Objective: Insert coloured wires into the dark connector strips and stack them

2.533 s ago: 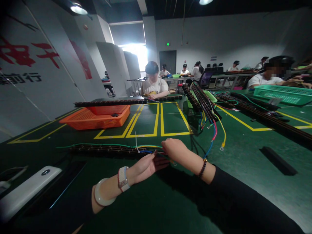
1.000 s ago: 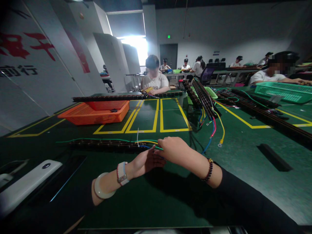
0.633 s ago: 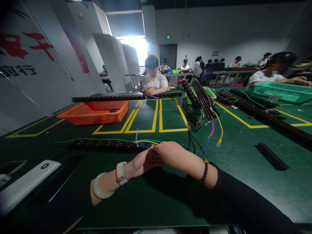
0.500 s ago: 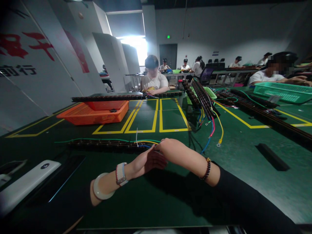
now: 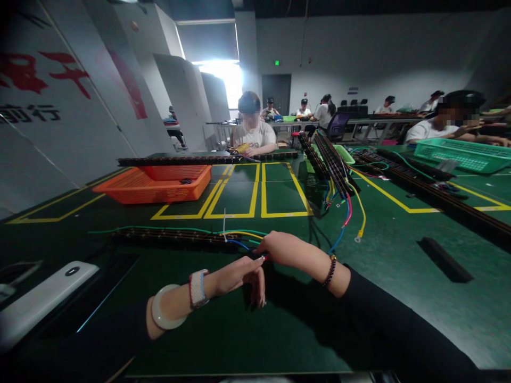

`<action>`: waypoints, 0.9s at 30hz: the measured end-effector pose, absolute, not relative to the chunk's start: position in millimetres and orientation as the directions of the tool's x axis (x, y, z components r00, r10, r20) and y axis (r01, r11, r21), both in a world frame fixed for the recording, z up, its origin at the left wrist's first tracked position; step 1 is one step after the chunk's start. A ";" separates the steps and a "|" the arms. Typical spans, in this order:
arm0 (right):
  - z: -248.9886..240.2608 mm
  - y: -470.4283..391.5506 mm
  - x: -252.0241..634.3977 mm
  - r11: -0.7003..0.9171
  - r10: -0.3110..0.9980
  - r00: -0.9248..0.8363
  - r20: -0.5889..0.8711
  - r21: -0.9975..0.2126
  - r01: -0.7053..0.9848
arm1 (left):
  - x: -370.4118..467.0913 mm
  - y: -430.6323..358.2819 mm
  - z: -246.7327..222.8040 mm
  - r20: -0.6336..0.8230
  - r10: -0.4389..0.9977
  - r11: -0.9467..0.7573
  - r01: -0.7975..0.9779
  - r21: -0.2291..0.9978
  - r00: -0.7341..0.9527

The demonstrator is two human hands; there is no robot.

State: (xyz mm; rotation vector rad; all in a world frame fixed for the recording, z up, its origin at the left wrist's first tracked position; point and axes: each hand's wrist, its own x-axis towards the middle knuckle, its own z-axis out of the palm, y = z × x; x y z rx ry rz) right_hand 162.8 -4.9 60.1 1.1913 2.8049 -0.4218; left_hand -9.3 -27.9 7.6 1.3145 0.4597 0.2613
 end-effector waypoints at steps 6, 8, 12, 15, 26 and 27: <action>54.0 12.5 165.4 0.598 0.800 -0.581 0.153 -0.297 0.745 | -9.6 -30.5 13.9 -0.204 0.472 0.220 0.109 0.969 0.858; 44.0 15.2 162.9 0.594 0.805 -0.537 0.255 -0.319 0.739 | -9.9 -30.4 13.7 -0.206 0.469 0.221 0.112 0.969 0.859; 16.5 15.6 154.4 0.674 0.737 -0.595 0.321 -0.286 0.681 | -9.8 -29.2 11.0 -0.211 0.460 0.229 0.114 0.967 0.862; 3.7 18.1 150.1 0.662 0.750 -0.597 0.285 -0.322 0.677 | -9.2 -29.2 10.7 -0.218 0.464 0.239 0.115 0.964 0.858; 20.5 25.8 155.0 0.307 0.863 -0.502 -0.062 -0.725 0.617 | -8.4 -30.7 14.9 -0.231 0.478 0.230 0.133 0.964 0.848; 22.1 24.4 154.9 0.254 0.852 -0.513 -0.102 -0.777 0.577 | -8.0 -30.1 14.0 -0.228 0.475 0.238 0.126 0.963 0.850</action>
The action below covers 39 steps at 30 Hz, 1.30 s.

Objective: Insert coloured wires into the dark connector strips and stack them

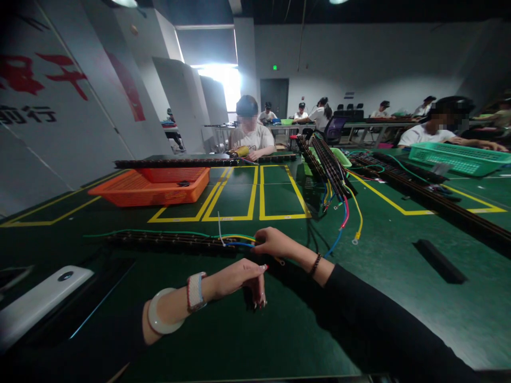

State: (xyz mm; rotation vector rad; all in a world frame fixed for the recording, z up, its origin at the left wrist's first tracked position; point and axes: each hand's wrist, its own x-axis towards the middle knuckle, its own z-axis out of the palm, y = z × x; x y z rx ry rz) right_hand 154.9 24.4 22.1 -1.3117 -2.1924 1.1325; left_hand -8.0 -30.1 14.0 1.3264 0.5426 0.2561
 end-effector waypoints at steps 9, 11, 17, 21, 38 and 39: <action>24.5 21.5 158.0 0.096 0.791 -0.577 -0.203 -0.891 0.444 | -7.0 -26.3 7.8 -0.232 0.528 0.401 0.001 0.916 0.817; 23.9 22.6 157.9 0.156 0.801 -0.570 -0.183 -0.856 0.493 | -7.2 -25.2 7.9 -0.254 0.543 0.461 -0.031 0.887 0.800; 26.8 17.4 151.5 0.490 0.844 -0.531 0.068 -0.500 0.714 | -6.8 -24.6 10.5 -0.262 0.569 0.661 -0.243 0.710 0.780; 33.0 8.5 145.0 0.597 0.800 -0.579 0.154 -0.121 0.793 | -4.1 -25.9 10.4 -0.295 0.721 0.648 -0.457 0.610 0.627; 63.5 -21.8 137.9 0.676 0.704 -0.697 0.136 0.175 0.716 | 0.7 -25.0 5.8 -0.365 0.817 0.574 -0.568 0.589 0.447; 68.6 -21.9 140.3 0.660 0.724 -0.677 0.132 0.152 0.736 | 0.3 -24.3 4.2 -0.350 0.812 0.579 -0.563 0.589 0.468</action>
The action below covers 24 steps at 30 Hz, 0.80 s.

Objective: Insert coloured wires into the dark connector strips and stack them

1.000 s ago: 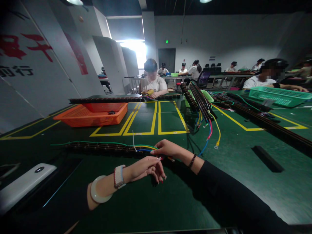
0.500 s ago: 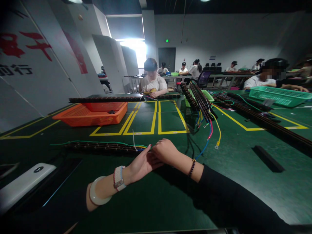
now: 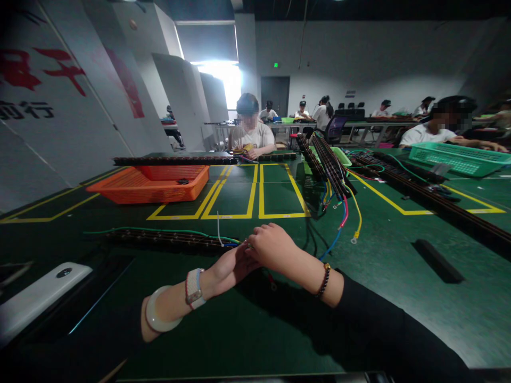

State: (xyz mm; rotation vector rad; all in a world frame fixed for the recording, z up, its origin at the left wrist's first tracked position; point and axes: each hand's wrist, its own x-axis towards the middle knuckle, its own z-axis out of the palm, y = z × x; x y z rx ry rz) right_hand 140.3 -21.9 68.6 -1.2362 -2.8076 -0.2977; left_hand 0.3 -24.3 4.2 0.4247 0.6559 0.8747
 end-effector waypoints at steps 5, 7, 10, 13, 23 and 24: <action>70.9 -23.8 144.3 0.608 0.785 -0.618 0.045 0.142 0.781 | -1.8 -22.9 0.7 -0.352 0.796 0.597 -0.539 0.595 0.493; 64.8 -24.6 143.2 0.603 0.792 -0.610 -0.003 0.152 0.783 | -2.0 -22.9 1.0 -0.360 0.796 0.597 -0.535 0.598 0.486; 59.1 -25.6 141.3 0.581 0.814 -0.577 -0.069 0.144 0.801 | -1.8 -23.7 3.0 -0.355 0.792 0.603 -0.539 0.589 0.498; 61.3 -26.7 140.9 0.540 0.842 -0.534 -0.081 0.123 0.832 | -1.4 -25.1 6.4 -0.350 0.779 0.617 -0.534 0.578 0.520; 72.5 -16.1 153.1 0.437 0.893 -0.448 0.042 0.154 0.886 | -2.1 -26.4 7.8 -0.312 0.788 0.587 -0.498 0.638 0.530; 69.1 -11.1 154.9 0.426 0.897 -0.439 0.060 0.149 0.892 | -2.1 -26.5 7.9 -0.301 0.792 0.579 -0.496 0.647 0.532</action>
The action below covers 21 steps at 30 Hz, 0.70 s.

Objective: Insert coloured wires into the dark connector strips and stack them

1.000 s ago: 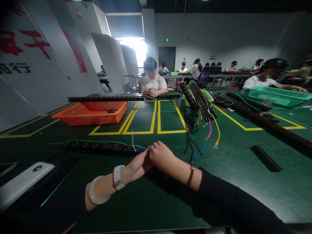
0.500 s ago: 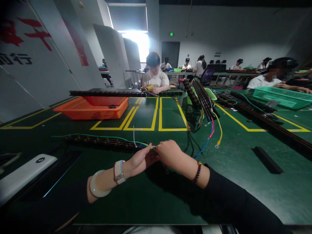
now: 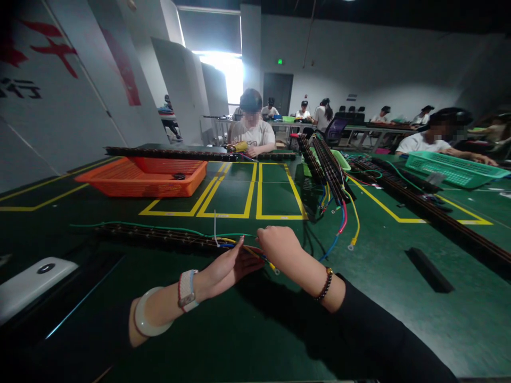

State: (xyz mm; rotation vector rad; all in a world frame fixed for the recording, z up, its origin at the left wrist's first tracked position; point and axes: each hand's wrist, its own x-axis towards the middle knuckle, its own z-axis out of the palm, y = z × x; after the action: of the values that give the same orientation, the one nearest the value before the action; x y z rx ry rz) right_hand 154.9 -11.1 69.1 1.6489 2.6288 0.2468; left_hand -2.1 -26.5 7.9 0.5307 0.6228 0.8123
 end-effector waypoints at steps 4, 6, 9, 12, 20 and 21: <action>47.7 13.9 162.6 0.433 0.882 -0.445 0.154 0.104 0.895 | -2.0 -25.3 7.9 -0.297 0.779 0.584 -0.467 0.664 0.552; 35.8 25.3 166.1 0.448 0.870 -0.454 0.194 0.078 0.891 | -2.1 -23.7 7.1 -0.303 0.772 0.594 -0.463 0.658 0.559; 22.6 35.9 170.2 0.469 0.859 -0.469 0.205 0.047 0.882 | -2.6 -21.5 5.3 -0.291 0.776 0.591 -0.482 0.647 0.560; 20.6 37.2 172.0 0.481 0.859 -0.472 0.197 0.004 0.877 | -3.3 -20.9 4.5 -0.288 0.769 0.598 -0.482 0.641 0.571; 60.6 3.2 160.9 0.463 0.884 -0.460 0.081 -0.018 0.886 | -3.9 -21.8 3.2 -0.292 0.757 0.619 -0.497 0.608 0.585; 64.9 -2.3 158.8 0.484 0.875 -0.484 0.029 0.003 0.875 | -3.9 -21.9 2.9 -0.295 0.761 0.616 -0.502 0.607 0.578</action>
State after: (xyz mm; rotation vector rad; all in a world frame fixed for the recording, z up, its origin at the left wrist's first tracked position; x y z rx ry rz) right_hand 158.8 -2.3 64.9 1.6079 2.7267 0.0271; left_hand -3.9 -21.9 2.9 0.4965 0.5757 0.7749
